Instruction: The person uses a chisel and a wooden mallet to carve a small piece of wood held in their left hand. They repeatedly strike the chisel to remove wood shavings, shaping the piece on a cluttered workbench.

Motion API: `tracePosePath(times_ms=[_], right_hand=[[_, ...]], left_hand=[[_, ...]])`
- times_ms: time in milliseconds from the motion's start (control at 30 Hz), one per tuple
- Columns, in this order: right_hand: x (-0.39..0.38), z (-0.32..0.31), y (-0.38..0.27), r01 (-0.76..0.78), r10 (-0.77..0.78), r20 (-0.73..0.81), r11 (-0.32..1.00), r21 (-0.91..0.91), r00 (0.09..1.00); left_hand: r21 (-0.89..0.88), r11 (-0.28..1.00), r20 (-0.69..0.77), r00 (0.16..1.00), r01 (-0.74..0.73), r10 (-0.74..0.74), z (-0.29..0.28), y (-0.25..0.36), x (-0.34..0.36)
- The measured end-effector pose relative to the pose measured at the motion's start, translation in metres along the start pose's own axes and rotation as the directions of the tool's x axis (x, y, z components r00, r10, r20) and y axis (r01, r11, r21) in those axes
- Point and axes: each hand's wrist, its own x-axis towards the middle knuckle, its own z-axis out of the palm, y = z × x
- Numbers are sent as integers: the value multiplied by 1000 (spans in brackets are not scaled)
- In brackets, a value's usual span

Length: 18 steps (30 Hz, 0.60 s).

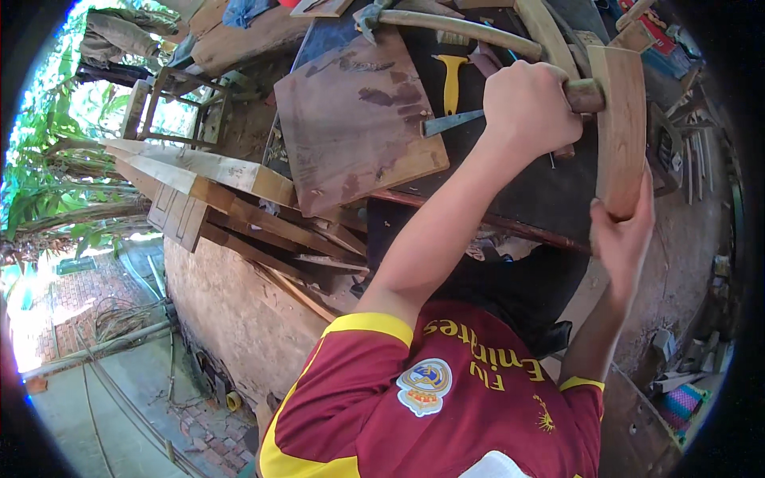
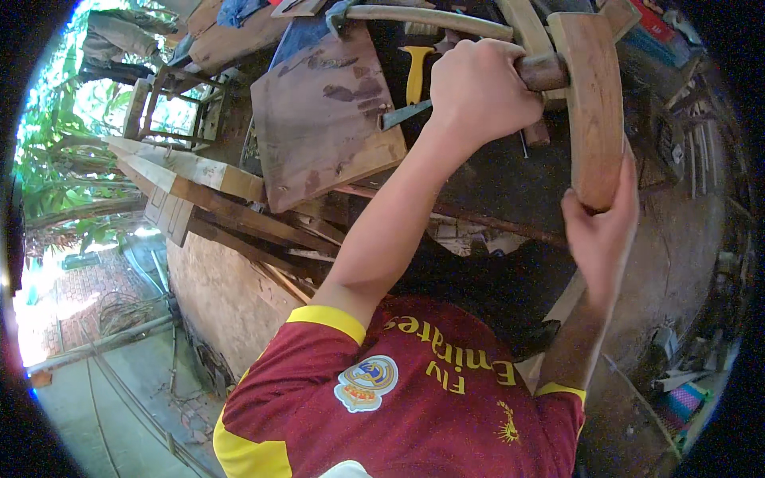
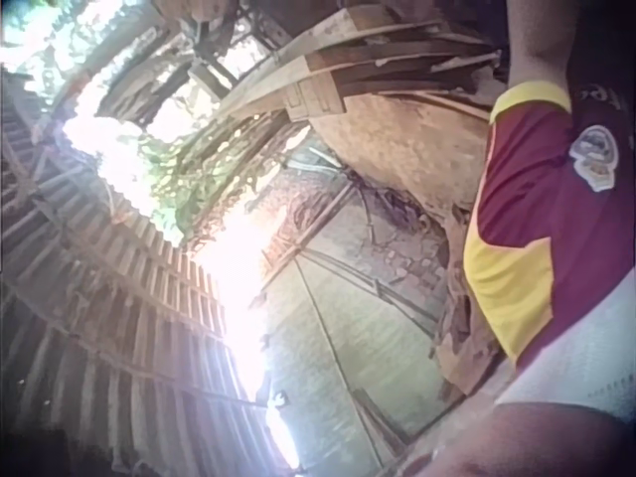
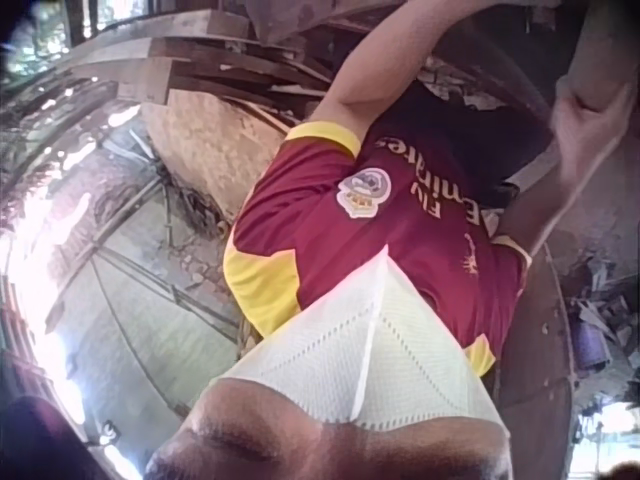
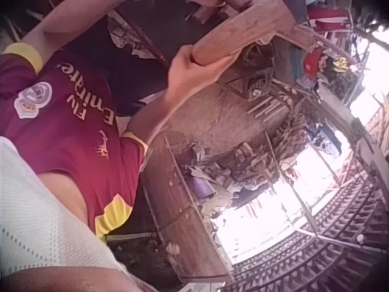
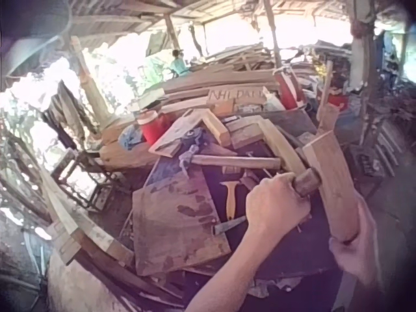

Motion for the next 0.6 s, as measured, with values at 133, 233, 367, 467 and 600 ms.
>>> tracePosePath(times_ms=[133, 233, 367, 467, 600], right_hand=[[7, 6, 12, -120, 162, -248, 977, 175, 955], [3, -1, 16, -86, 89, -9, 984, 158, 996], [2, 11, 24, -87, 128, -236, 981, 175, 963], [1, 1, 16, -87, 97, -46, 979, 186, 994], [4, 3, 11, -111, 148, -226, 980, 166, 963]], left_hand=[[-24, 999, -38, 999, -23, 22, 2, -1, 0], [-7, 1000, -24, 999, -24, 24, 3, -2, 2], [-5, 1000, -11, 1000, -4, 4, 2, -2, 0], [0, 1000, -30, 999, -22, 22, 3, 0, 1], [0, 999, -44, 998, -35, 35, 3, -1, 0]])
